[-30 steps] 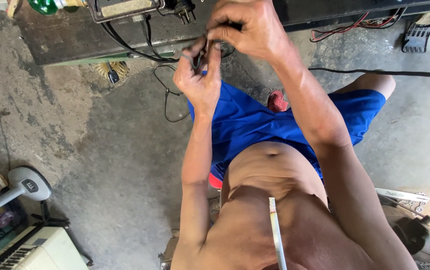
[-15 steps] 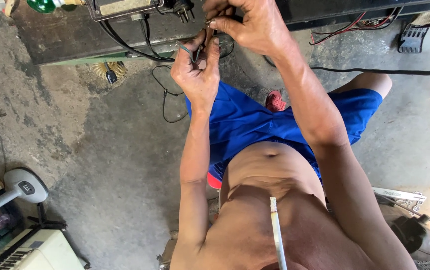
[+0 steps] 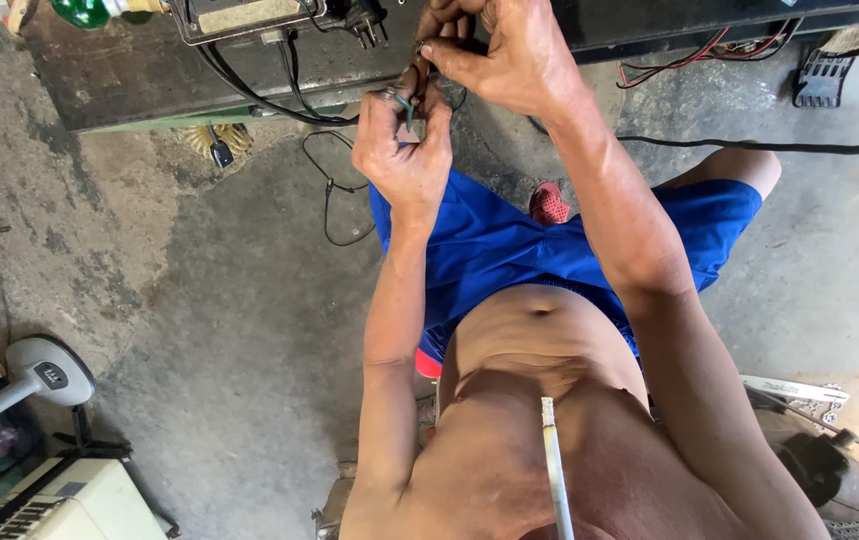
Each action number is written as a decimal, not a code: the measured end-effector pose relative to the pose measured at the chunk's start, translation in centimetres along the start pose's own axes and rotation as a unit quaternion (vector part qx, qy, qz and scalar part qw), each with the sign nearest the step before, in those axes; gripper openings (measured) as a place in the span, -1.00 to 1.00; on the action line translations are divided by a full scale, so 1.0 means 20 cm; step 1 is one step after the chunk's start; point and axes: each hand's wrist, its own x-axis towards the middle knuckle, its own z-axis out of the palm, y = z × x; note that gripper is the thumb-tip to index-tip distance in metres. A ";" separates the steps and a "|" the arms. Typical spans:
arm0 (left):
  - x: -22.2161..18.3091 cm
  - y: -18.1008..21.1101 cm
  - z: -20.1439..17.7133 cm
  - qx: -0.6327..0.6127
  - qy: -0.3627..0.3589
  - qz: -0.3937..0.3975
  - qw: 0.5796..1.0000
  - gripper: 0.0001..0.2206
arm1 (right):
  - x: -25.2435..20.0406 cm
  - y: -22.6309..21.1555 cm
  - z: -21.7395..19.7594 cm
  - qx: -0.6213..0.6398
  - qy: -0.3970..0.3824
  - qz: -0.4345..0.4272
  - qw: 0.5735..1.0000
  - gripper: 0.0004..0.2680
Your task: Testing and disassembling an electrical component using a multimeter and a screwdriver at a workbench.
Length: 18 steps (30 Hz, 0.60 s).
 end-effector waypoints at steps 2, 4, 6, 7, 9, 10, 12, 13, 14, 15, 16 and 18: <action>0.00 0.01 0.01 0.014 0.008 0.019 1.000 -0.84 | 0.00 0.00 0.00 -0.008 0.003 -0.004 1.000 -0.90; 0.01 0.03 0.00 0.049 0.012 0.060 0.997 -0.85 | -0.01 -0.01 0.01 -0.001 0.017 0.003 1.000 -0.87; 0.01 0.02 0.01 0.048 0.018 0.066 0.997 -0.85 | -0.01 -0.01 0.01 0.000 0.018 0.001 1.000 -0.87; 0.00 0.02 0.02 0.046 0.022 0.070 0.996 -0.85 | -0.01 -0.01 0.01 0.000 0.020 0.001 1.000 -0.85; 0.01 0.01 0.02 0.040 0.021 0.067 0.997 -0.85 | -0.01 0.00 0.00 0.004 0.017 -0.007 1.000 -0.83; 0.01 0.00 0.02 0.035 0.019 0.063 0.997 -0.83 | -0.02 0.01 0.00 0.008 0.015 -0.015 1.000 -0.81; 0.03 0.02 0.02 0.025 0.023 0.070 0.997 -0.80 | -0.02 0.02 0.00 0.012 0.013 -0.015 1.000 -0.81; 0.03 0.02 0.02 0.017 0.024 0.077 0.997 -0.76 | -0.03 0.02 0.01 0.017 0.012 -0.014 1.000 -0.81; 0.03 0.01 0.02 0.017 0.025 0.076 0.997 -0.76 | -0.03 0.02 0.01 0.017 0.011 -0.014 1.000 -0.81; 0.02 0.00 0.01 0.014 0.021 0.060 0.998 -0.80 | -0.02 0.01 0.00 0.000 0.011 -0.010 1.000 -0.83; 0.01 -0.01 0.01 0.011 0.017 0.044 0.999 -0.82 | -0.02 0.01 0.00 -0.017 0.010 -0.007 1.000 -0.85; 0.01 -0.01 0.00 0.004 0.015 0.041 0.999 -0.82 | 0.00 0.01 0.00 -0.022 0.001 -0.015 1.000 -0.87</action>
